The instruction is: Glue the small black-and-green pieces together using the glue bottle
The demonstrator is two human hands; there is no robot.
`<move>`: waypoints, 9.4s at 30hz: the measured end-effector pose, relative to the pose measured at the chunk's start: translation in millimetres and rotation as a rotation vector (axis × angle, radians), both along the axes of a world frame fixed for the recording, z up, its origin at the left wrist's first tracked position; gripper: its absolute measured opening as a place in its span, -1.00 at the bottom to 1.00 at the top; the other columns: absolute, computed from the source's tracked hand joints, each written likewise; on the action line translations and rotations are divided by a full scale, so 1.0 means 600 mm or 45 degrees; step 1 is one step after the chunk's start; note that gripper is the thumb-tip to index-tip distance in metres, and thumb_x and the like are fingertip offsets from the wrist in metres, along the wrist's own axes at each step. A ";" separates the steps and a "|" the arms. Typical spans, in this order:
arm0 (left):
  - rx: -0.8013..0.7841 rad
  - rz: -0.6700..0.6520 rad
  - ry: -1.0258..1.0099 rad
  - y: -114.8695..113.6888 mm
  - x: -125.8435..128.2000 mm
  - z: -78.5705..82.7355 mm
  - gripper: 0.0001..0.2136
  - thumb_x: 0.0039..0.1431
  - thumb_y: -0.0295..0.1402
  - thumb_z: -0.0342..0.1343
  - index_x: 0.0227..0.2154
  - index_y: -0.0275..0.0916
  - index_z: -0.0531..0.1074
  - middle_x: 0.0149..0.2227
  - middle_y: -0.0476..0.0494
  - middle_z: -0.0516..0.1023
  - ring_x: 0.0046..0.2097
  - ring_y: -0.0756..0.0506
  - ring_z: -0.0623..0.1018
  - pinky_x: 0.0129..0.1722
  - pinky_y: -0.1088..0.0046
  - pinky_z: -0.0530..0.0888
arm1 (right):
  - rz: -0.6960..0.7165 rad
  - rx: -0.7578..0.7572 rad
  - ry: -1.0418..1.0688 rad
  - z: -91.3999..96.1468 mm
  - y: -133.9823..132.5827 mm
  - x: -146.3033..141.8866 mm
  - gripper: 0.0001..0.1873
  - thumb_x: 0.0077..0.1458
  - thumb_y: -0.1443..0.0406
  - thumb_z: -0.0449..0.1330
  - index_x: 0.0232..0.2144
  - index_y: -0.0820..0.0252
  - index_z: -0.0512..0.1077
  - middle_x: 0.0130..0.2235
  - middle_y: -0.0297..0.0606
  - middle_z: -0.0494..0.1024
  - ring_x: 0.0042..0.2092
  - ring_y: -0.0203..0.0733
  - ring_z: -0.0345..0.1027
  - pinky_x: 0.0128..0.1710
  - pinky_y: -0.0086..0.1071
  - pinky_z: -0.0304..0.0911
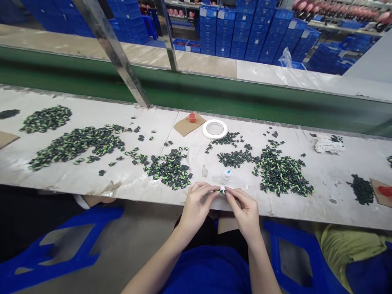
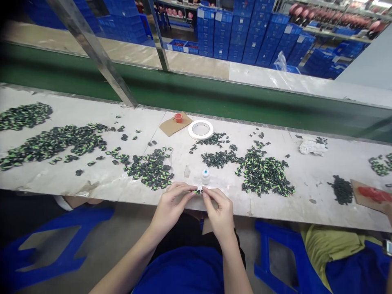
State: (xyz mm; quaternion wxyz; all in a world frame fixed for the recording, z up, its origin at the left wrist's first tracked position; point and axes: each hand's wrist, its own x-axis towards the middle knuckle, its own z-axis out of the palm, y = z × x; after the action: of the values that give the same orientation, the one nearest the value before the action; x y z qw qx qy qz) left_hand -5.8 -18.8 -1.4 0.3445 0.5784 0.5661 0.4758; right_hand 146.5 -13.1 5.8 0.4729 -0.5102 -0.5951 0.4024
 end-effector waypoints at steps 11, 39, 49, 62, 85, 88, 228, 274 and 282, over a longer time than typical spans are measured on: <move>0.014 -0.122 0.038 0.000 -0.005 0.004 -0.87 0.18 -0.37 0.13 -0.29 -0.14 0.59 -0.30 -0.14 0.61 -0.16 -0.15 0.53 -0.12 0.28 0.50 | 0.071 0.024 -0.040 -0.008 0.004 0.008 -0.89 0.05 0.28 0.26 -0.38 0.12 0.61 -0.37 -0.24 0.65 -0.33 -0.15 0.55 -0.31 -0.32 0.49; -0.045 -0.065 0.175 -0.016 0.010 0.011 -0.87 0.13 -0.40 0.15 -0.29 -0.14 0.58 -0.32 -0.12 0.58 -0.19 -0.14 0.55 -0.16 0.29 0.45 | 0.146 0.189 -0.297 -0.003 -0.004 0.007 -0.92 0.09 0.37 0.16 -0.39 0.18 0.47 -0.41 -0.25 0.56 -0.39 -0.22 0.47 -0.35 -0.39 0.43; -0.031 0.073 0.594 -0.013 -0.030 -0.006 -0.78 0.21 -0.37 0.08 -0.10 -0.12 0.48 -0.14 -0.15 0.62 -0.01 -0.24 0.47 0.00 0.09 0.26 | -0.214 0.181 -0.516 -0.020 0.008 0.099 -0.81 0.15 0.18 0.16 -0.36 0.16 0.50 -0.38 -0.23 0.58 -0.38 -0.17 0.45 -0.33 -0.29 0.41; 0.059 -0.041 1.179 0.022 -0.104 -0.009 -0.57 0.06 -0.74 -0.10 -0.19 -0.18 0.53 -0.22 -0.21 0.54 -0.10 -0.23 0.40 -0.12 0.16 0.23 | -0.144 0.260 -0.638 -0.058 0.052 0.024 -0.43 0.03 -0.04 0.25 0.02 0.10 0.41 -0.09 -0.09 0.51 -0.02 0.08 0.30 -0.05 -0.01 0.32; -0.078 -0.070 0.445 0.023 -0.028 -0.040 -0.87 0.10 -0.40 0.23 -0.29 -0.06 0.58 -0.22 -0.06 0.65 -0.08 -0.16 0.55 -0.05 0.22 0.31 | -0.413 -0.200 0.400 -0.045 0.044 0.027 -0.60 0.03 -0.05 0.16 -0.47 0.17 0.33 -0.54 -0.38 0.38 -0.55 -0.31 0.21 -0.59 -0.44 0.14; -0.084 -0.036 0.441 0.023 -0.025 -0.039 -0.89 0.09 -0.41 0.24 -0.33 -0.05 0.59 -0.24 -0.05 0.66 -0.07 -0.16 0.56 -0.05 0.21 0.29 | -0.415 -0.161 0.240 -0.039 0.041 0.016 -0.58 0.03 -0.06 0.17 -0.53 0.15 0.28 -0.60 -0.44 0.30 -0.56 -0.32 0.17 -0.56 -0.43 0.13; -0.158 -0.120 -0.218 0.002 0.015 0.032 -0.91 -0.01 -0.41 0.21 -0.43 -0.19 0.61 -0.35 -0.14 0.61 -0.24 -0.13 0.59 -0.16 0.36 0.52 | 0.160 -0.050 0.106 -0.008 0.017 0.018 -0.77 -0.08 0.34 0.26 -0.28 0.11 0.41 -0.47 -0.37 0.49 -0.37 -0.25 0.49 -0.25 -0.37 0.46; 0.109 -0.124 0.512 0.033 -0.024 -0.048 -0.86 0.08 -0.45 0.26 -0.29 -0.10 0.54 -0.26 -0.02 0.65 -0.10 -0.17 0.53 -0.08 0.25 0.29 | -0.447 -0.073 0.475 -0.039 0.060 0.045 -0.65 -0.14 0.03 0.31 -0.57 0.18 0.38 -0.60 -0.41 0.35 -0.56 -0.34 0.15 -0.57 -0.43 0.09; 0.050 -0.087 0.397 0.033 -0.019 -0.044 -0.82 0.09 -0.46 0.24 -0.23 -0.12 0.50 -0.28 -0.01 0.68 -0.12 -0.15 0.59 -0.09 0.25 0.33 | -0.411 -0.158 0.115 -0.030 0.050 0.040 -0.61 -0.08 0.03 0.26 -0.67 0.20 0.37 -0.67 -0.40 0.33 -0.59 -0.32 0.17 -0.56 -0.43 0.12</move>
State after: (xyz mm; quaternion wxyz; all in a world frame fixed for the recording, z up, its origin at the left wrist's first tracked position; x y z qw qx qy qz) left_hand -17.2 0.7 -27.7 0.2572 0.6708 0.5832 0.3791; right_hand 170.6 17.1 -12.0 0.5251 -0.6087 -0.4577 0.3798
